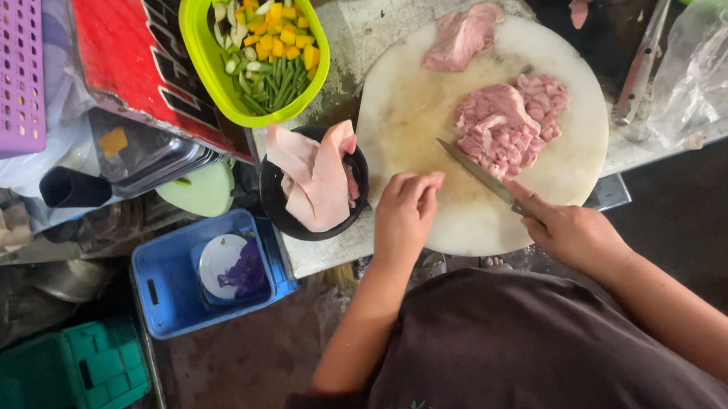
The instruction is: The person uses a knife to slice raw meat into small pieces on a white cutting board. The person repeatedly cuts the meat and gathers the pieces into a pile on the board.
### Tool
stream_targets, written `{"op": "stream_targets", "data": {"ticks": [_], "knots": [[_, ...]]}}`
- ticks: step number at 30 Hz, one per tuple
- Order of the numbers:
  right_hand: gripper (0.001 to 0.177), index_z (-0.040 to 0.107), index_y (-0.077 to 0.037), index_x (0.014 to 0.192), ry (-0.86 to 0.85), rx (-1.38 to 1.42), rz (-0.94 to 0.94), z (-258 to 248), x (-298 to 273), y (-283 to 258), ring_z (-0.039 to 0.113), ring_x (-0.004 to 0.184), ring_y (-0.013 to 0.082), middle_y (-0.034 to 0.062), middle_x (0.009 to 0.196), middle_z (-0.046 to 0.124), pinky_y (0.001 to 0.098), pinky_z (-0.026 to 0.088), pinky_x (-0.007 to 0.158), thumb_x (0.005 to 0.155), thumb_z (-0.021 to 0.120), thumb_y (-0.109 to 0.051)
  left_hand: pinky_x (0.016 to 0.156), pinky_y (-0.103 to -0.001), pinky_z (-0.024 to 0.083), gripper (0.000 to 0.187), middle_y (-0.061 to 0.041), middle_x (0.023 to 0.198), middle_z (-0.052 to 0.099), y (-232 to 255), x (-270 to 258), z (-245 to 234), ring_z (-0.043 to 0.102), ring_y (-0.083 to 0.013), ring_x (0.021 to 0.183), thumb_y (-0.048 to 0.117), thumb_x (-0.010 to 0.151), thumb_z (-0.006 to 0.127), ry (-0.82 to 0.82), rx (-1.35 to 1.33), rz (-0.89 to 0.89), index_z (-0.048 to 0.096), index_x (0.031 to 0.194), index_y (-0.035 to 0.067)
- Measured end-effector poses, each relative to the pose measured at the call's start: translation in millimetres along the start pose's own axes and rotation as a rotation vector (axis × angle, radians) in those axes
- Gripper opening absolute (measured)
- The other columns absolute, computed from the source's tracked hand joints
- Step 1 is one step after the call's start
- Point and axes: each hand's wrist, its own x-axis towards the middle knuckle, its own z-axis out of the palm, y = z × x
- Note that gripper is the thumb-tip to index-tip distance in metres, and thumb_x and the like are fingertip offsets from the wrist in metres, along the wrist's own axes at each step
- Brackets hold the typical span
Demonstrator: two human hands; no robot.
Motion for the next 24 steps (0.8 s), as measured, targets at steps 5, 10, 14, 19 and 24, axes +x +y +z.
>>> {"op": "stream_targets", "data": {"ticks": [5,10,14,19,24], "knots": [[0.07,0.022,-0.037,0.163,-0.087,-0.054,0.082,-2,-3,1,0.074,0.081,0.0391,0.0187,0.092,0.076,0.0499,0.059,0.077,0.098,0.051,-0.039,0.091,-0.042,0.053,0.029,-0.01,0.109,0.069,-5,13,3,0.066,-0.0315,0.104,0.007,0.088,0.071,-0.109,0.237,0.18,0.071,0.118,0.008],[0.071,0.022,-0.039,0.162,-0.1,-0.093,0.058,-6,-3,0,0.074,0.083,0.0391,0.0183,0.093,0.075,0.0506,0.058,0.077,0.097,0.051,-0.038,0.088,-0.045,0.049,0.037,-0.013,0.11,0.068,-24,-3,6,0.063,-0.038,0.1,0.026,0.078,0.081,-0.008,0.331,0.102,0.068,0.107,0.007],[0.072,0.021,-0.036,0.162,-0.069,-0.05,0.03,-5,-2,1,0.073,0.083,0.0403,0.0179,0.095,0.075,0.0513,0.057,0.076,0.097,0.051,-0.036,0.09,-0.041,0.05,0.024,-0.005,0.096,0.072,-40,-7,25,0.065,-0.0287,0.095,0.03,0.085,0.083,0.005,0.291,0.096,0.066,0.09,0.013],[0.071,0.022,-0.037,0.161,-0.04,0.0,0.033,-2,3,0,0.073,0.085,0.0406,0.0182,0.096,0.076,0.0504,0.058,0.078,0.096,0.051,-0.036,0.074,-0.028,0.054,0.016,0.002,0.094,0.071,-43,8,29,0.059,-0.0077,0.079,0.026,0.099,0.071,-0.162,-0.836,-0.303,0.061,0.1,0.013],[0.072,0.022,-0.04,0.163,-0.072,-0.01,0.09,3,2,2,0.073,0.088,0.041,0.02,0.096,0.075,0.051,0.057,0.08,0.097,0.052,-0.038,0.071,-0.027,0.054,0.015,0.004,0.103,0.076,-26,18,21,0.066,-0.0097,0.08,0.022,0.096,0.071,-0.256,-0.377,-0.203,0.064,0.099,0.009]]}}
